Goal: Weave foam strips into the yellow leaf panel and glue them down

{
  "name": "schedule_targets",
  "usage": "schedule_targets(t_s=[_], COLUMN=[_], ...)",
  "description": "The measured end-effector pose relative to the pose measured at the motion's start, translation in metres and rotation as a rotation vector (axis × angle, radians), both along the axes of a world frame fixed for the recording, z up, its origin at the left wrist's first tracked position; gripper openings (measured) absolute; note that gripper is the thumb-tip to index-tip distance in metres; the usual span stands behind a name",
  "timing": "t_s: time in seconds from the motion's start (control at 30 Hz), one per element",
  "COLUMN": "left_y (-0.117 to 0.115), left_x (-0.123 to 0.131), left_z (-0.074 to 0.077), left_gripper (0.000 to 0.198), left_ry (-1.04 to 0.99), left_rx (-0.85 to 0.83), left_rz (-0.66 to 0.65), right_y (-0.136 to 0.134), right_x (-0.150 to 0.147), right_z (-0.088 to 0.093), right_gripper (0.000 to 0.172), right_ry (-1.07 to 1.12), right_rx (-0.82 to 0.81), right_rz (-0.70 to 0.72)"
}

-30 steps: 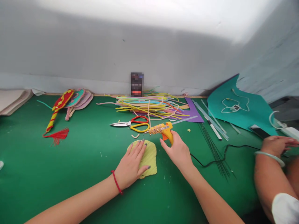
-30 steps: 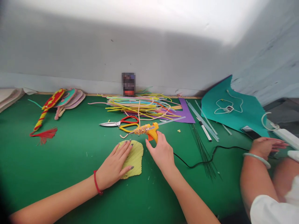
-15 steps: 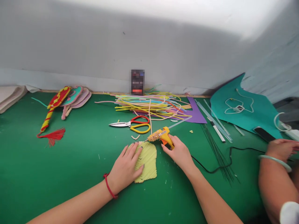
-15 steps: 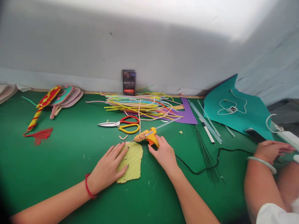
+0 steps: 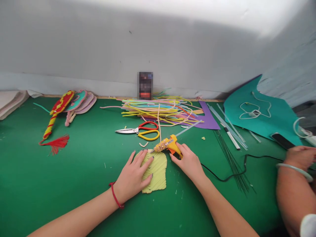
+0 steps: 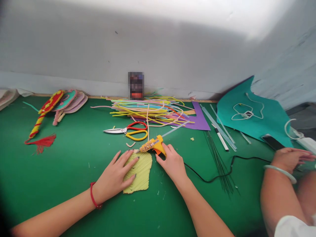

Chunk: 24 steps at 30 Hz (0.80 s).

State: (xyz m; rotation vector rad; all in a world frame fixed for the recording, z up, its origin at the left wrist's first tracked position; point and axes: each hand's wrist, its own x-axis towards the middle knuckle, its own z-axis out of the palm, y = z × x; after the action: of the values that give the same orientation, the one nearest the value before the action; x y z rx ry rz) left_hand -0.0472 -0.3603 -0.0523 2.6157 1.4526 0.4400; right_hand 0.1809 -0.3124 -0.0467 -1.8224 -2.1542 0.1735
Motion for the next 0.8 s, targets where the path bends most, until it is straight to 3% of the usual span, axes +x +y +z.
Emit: schedule_targets(t_s=[0.8], left_y=[0.0004], left_x=[-0.0001], left_z=[0.0015], left_gripper=[0.045], left_ry=[0.042], left_rx=[0.036], left_rz=[0.009], right_y=[-0.0006], right_x=[0.0034], right_z=[-0.0033], right_gripper=[0.041], right_ry=[0.03], right_rx=[0.068], right_rz=[0.045])
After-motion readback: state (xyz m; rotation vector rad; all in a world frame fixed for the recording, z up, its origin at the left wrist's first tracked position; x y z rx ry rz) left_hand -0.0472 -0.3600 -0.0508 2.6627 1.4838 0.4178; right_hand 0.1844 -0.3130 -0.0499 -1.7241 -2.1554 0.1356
